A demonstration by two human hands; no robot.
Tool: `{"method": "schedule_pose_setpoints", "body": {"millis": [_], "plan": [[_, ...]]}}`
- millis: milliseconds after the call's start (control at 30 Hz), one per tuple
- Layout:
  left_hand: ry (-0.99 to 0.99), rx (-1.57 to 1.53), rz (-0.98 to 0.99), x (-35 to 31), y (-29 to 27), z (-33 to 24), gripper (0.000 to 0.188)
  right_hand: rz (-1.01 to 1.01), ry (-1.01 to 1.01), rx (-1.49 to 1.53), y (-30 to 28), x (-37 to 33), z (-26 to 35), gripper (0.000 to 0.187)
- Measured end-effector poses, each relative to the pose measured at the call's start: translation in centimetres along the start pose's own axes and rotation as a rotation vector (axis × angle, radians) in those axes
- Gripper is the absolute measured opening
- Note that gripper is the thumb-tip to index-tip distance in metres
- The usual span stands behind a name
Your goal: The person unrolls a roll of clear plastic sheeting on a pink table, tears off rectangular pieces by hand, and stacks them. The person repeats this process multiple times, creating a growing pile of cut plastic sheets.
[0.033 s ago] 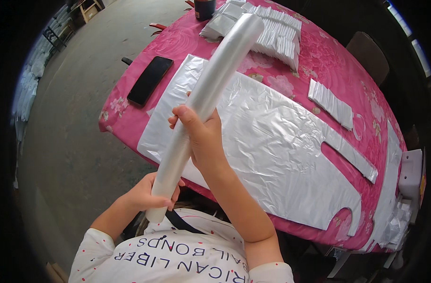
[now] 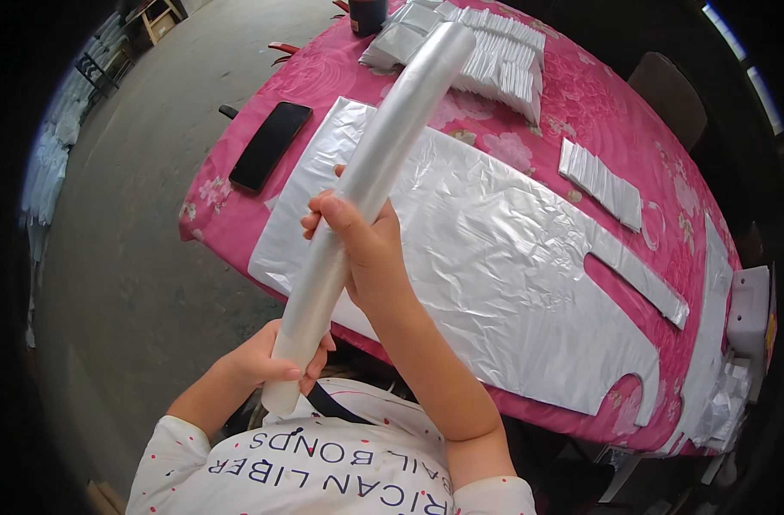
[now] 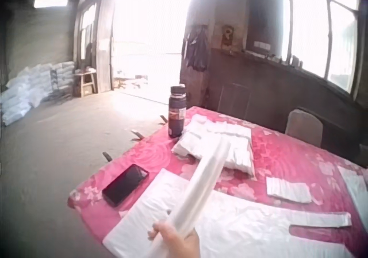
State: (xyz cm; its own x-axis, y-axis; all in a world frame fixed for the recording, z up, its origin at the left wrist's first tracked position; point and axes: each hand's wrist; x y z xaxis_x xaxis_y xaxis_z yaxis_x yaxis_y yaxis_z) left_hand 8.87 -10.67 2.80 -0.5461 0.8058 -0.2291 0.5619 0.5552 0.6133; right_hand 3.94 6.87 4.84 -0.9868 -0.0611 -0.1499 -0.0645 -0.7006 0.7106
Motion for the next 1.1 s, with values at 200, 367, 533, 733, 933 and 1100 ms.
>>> {"method": "schedule_pose_setpoints", "body": {"millis": [200, 367, 533, 733, 933, 1100], "plan": [[-0.13, 0.118, -0.091, 1.2, 2.7, -0.4, 0.042, -0.009, 0.017, -0.033, -0.8, -1.9, 1.3, 0.063], [-0.157, 0.086, -0.113, 1.1, 3.4, -0.1, 0.034, -0.052, 0.025, 0.011, -1.7, -3.1, 0.7, 0.064], [-0.155, -0.107, 0.013, 1.3, 2.9, 0.9, 0.036, 0.009, 0.054, 0.124, -2.3, -4.2, -0.4, 0.061], [-0.075, 0.204, -0.063, 3.1, 2.4, 1.2, 0.054, -0.215, 0.026, 0.026, -3.6, -4.9, -1.5, 0.056], [-0.161, 0.323, -0.166, 3.3, 1.0, 3.0, 0.062, -0.327, 0.168, -0.047, -5.5, -5.6, -3.8, 0.058], [-0.355, 0.221, -0.026, 0.9, -0.5, 3.5, 0.065, -0.426, 0.04, -0.164, -13.1, -3.8, 1.6, 0.056]]}}
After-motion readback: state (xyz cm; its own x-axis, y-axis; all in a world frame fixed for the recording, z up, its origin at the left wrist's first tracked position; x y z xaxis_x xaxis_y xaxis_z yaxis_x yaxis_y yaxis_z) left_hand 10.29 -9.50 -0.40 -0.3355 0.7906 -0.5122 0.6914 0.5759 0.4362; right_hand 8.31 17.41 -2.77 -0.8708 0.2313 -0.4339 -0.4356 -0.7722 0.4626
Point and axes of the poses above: each hand's wrist, its own x-axis towards the middle knuckle, its own y-axis out of the palm, z = x × y, and after that the axes turned 9 degrees about y, right-handed
